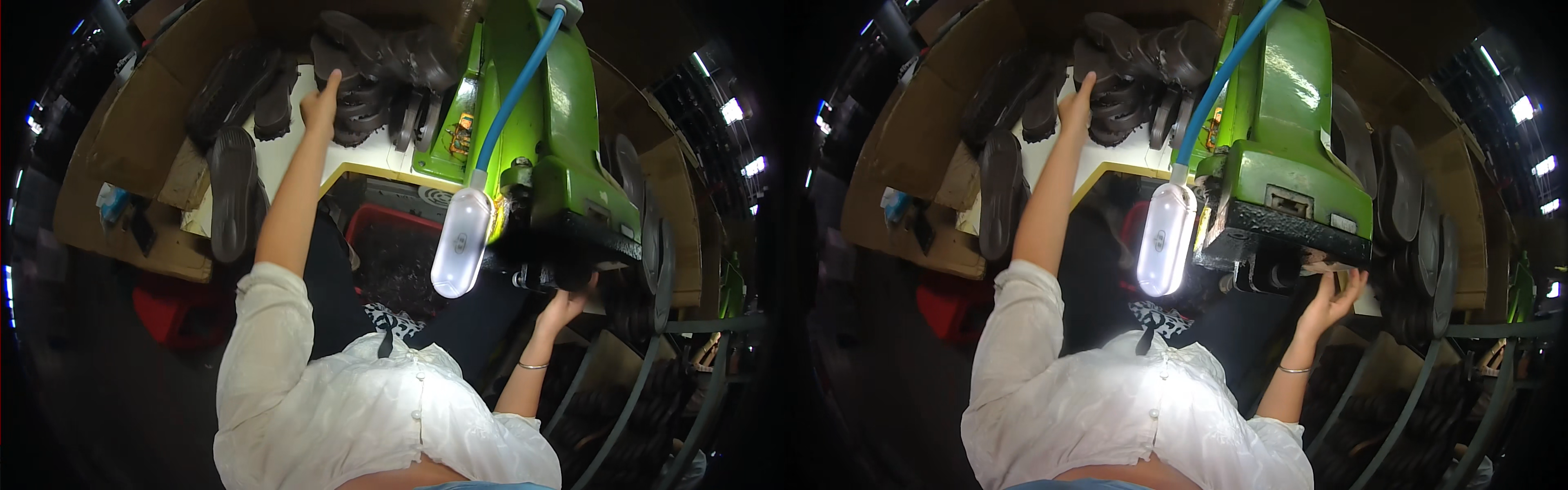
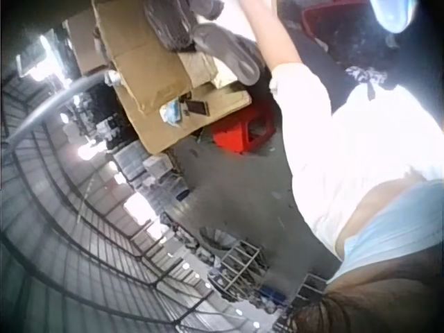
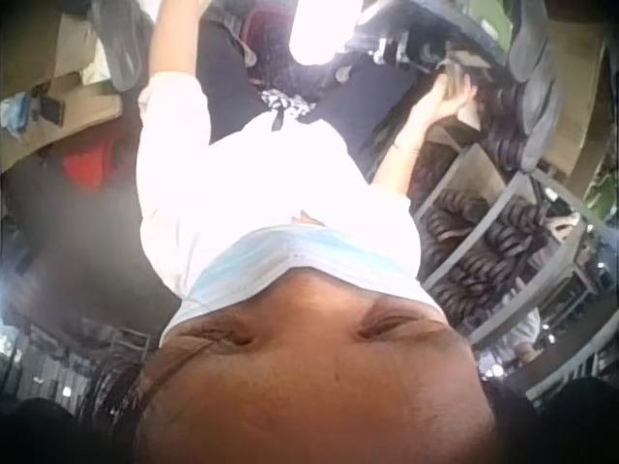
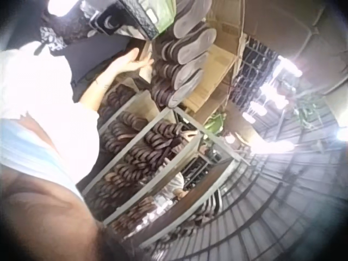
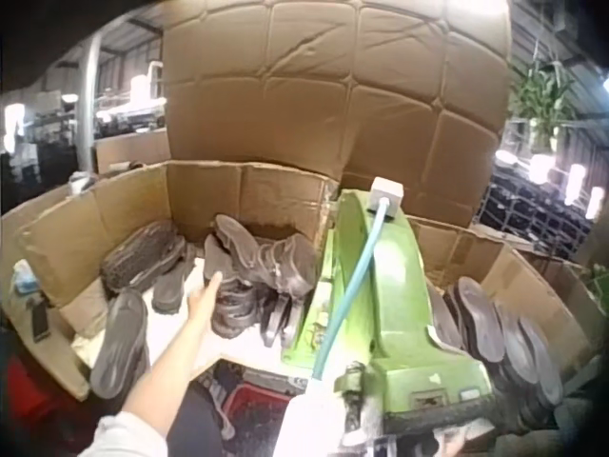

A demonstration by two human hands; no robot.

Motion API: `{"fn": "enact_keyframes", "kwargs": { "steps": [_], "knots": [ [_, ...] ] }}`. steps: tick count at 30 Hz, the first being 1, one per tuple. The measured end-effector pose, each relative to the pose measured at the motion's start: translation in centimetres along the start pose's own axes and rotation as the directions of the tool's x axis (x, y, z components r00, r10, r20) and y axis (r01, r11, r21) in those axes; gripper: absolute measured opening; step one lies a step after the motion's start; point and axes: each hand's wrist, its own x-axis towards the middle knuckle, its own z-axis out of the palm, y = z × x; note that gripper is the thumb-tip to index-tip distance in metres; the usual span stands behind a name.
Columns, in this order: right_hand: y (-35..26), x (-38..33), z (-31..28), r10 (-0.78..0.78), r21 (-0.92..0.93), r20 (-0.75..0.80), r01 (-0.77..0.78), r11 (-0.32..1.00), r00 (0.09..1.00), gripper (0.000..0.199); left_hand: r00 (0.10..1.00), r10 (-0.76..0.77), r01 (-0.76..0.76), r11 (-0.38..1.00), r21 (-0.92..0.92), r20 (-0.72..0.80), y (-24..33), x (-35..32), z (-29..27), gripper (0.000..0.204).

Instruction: The person repeatedly picks up dark-colored shoe soles from a pile and presses them against a rotating grinding wheel on a green machine. They hold each sole with both hands, moving it back and forth against the wheel to smooth or shape the surface, then place it back on the pile before picking up the next one.

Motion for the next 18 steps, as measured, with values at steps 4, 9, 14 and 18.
{"fn": "enact_keyframes", "kwargs": {
  "steps": [4, 9, 14, 18],
  "knots": [
    [-0.3, -1.1, 0.6, 0.021, 0.02, 0.072, -0.023, 1.0, 0.997, 0.036, 0.905, 0.357, -0.363, 0.932, 0.017, -0.23, 4.4, -3.4, -1.2, 0.046],
    [1.3, -4.2, 0.2, 0.209, 0.04, 0.149, -0.217, 0.975, 0.966, 0.01, 0.64, 0.636, -0.709, 0.706, -0.01, -0.431, 6.9, -16.3, -7.8, 0.043],
    [0.9, -11.2, 3.2, 0.519, -0.319, 0.646, -0.42, 0.85, 0.56, 0.041, 0.626, 0.732, -0.78, 0.585, -0.223, -0.27, 3.2, -27.2, -10.2, 0.065],
    [-0.8, -14.7, 4.5, 0.405, -0.298, 0.91, -0.541, 0.786, 0.086, 0.059, 0.818, 0.328, -0.184, 0.928, -0.325, 0.474, -1.2, -31.1, -7.5, 0.048]
  ]
}}
